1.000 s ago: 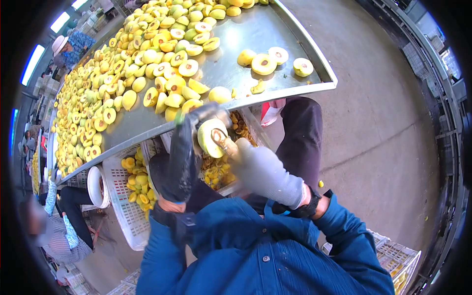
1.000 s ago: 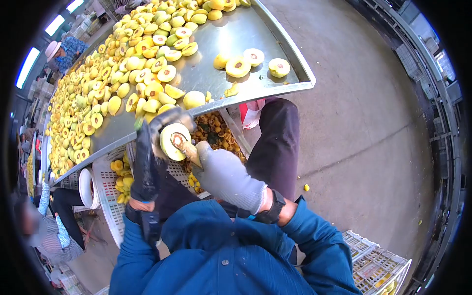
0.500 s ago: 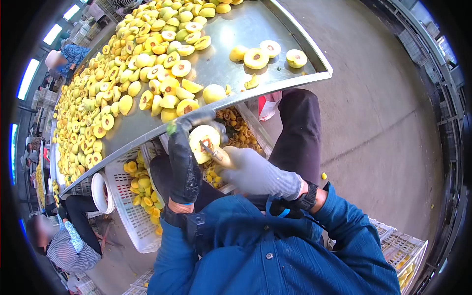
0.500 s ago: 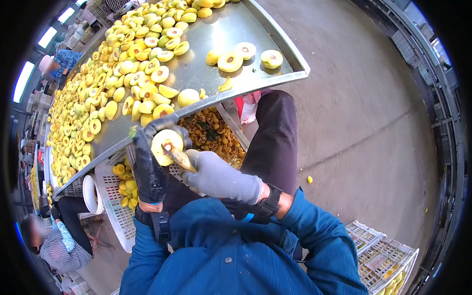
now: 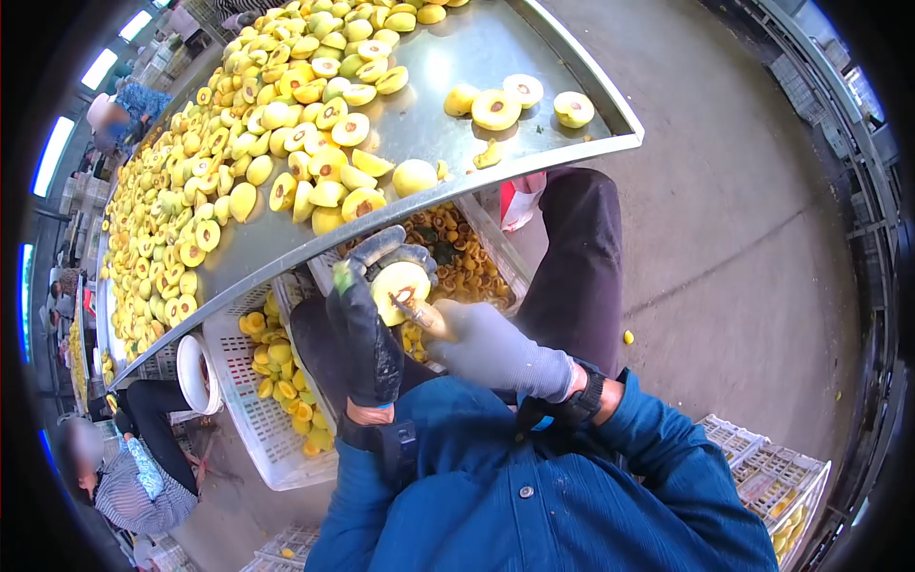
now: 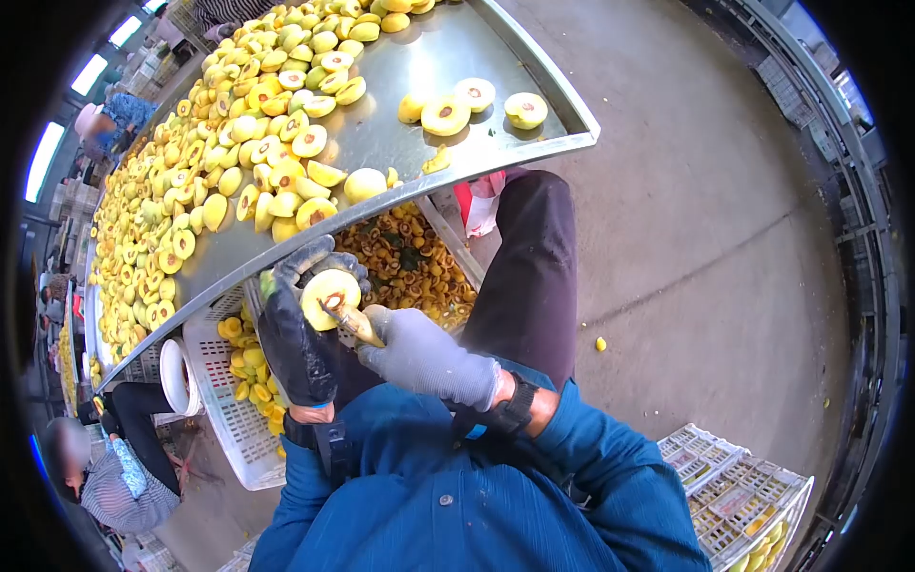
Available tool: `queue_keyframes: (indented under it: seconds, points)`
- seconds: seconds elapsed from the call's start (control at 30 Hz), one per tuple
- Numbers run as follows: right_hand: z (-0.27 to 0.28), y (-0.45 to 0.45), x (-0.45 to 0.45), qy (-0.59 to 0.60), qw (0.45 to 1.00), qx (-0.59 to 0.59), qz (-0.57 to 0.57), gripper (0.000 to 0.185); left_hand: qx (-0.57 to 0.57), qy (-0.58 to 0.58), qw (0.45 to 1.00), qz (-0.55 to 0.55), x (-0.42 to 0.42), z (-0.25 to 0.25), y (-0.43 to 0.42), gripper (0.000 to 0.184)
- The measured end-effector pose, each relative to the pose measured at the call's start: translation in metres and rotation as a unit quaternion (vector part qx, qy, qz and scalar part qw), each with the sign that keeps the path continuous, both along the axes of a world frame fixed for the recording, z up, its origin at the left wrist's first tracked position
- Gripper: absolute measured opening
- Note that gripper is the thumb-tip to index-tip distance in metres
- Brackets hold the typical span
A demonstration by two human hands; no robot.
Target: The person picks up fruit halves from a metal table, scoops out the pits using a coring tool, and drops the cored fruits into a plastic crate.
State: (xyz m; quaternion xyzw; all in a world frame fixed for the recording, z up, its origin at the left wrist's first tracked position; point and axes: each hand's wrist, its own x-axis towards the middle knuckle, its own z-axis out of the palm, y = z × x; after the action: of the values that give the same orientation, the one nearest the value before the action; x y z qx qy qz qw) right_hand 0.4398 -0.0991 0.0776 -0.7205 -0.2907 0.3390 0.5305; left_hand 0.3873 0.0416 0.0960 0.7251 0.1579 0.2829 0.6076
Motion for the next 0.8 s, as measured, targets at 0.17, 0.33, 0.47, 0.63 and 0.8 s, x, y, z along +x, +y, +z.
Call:
queue_keyframes:
  seconds: [0.17, 0.33, 0.47, 0.63, 0.8]
  points:
    - [0.015, -0.005, 0.011, -0.049, 0.993, -0.074, 0.079, 0.029, 0.028, 0.043, 0.998, -0.025, 0.001, 0.007, 0.008, 0.061]
    - [0.017, -0.002, 0.013, -0.030, 0.995, -0.010, 0.091, 0.027, 0.010, 0.024, 0.997, -0.072, 0.004, 0.008, 0.020, 0.064]
    - [0.007, -0.002, 0.008, 0.099, 0.988, 0.085, 0.081, 0.024, -0.069, -0.013, 0.996, -0.061, 0.009, 0.006, 0.010, 0.065]
    - [0.001, -0.003, 0.020, -0.123, 0.987, -0.042, 0.089, 0.022, -0.008, 0.039, 0.997, -0.071, 0.012, -0.003, 0.025, 0.061]
    - [0.006, 0.003, 0.025, 0.076, 0.993, -0.001, 0.093, 0.025, -0.103, -0.044, 0.993, -0.032, 0.018, -0.027, 0.024, 0.058]
